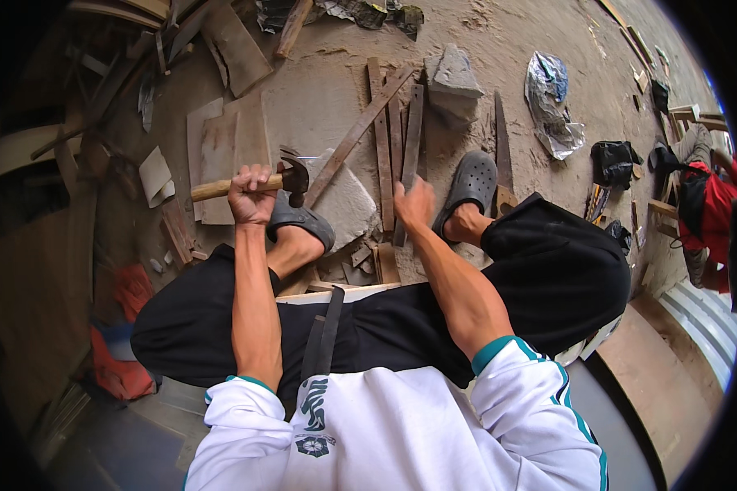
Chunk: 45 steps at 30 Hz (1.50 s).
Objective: The person sits on the floor and assembles a wooden frame by joining two pieces of wood at a right angle. They use a hammer to drive nails into the wood to secure the joint, repeatedly adjusting the pieces and hammering until the frame is formed.
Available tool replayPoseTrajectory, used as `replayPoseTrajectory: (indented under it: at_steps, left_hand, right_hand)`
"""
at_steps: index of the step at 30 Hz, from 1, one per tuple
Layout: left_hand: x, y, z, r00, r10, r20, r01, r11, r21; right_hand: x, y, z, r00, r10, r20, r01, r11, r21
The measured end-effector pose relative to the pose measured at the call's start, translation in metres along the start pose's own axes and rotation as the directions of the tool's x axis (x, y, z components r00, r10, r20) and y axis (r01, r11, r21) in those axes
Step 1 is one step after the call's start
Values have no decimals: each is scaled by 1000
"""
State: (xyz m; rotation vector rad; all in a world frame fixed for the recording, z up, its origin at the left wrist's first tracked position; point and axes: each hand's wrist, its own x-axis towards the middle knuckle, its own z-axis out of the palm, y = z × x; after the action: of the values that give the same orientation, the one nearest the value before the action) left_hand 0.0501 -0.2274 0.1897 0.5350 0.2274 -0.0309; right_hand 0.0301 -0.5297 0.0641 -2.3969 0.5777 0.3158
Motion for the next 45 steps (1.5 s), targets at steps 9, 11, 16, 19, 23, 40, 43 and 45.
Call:
replayPoseTrajectory:
  at_steps: [9,11,16,19,23,40,43,45]
  left_hand:
    - [9,-24,19,995,-93,37,89,991,100]
    - [11,-30,19,992,-116,44,112,989,99]
    - [15,-42,16,970,-227,89,215,967,134]
    - [15,-50,20,974,-219,59,213,973,90]
    - [22,-61,11,981,-173,-85,173,985,-1]
    - [32,-93,-17,830,50,-556,-12,997,71]
    - [30,-106,-5,742,13,-670,50,996,74]
    - [26,-109,-4,704,57,-708,47,991,126]
  right_hand:
    - [6,-116,-50,710,-562,423,-50,559,828]
    - [7,-112,-50,702,-565,433,-14,597,802]
    - [-2,-120,-67,828,-482,287,68,593,802]
    - [4,-118,-86,845,-438,307,-62,489,870]
    - [23,-94,-106,879,-361,311,-150,410,900]
    - [110,94,-72,842,406,354,-538,593,599]
    - [83,62,-56,929,155,337,-329,765,554]
    - [54,10,-42,868,-34,496,-255,825,505]
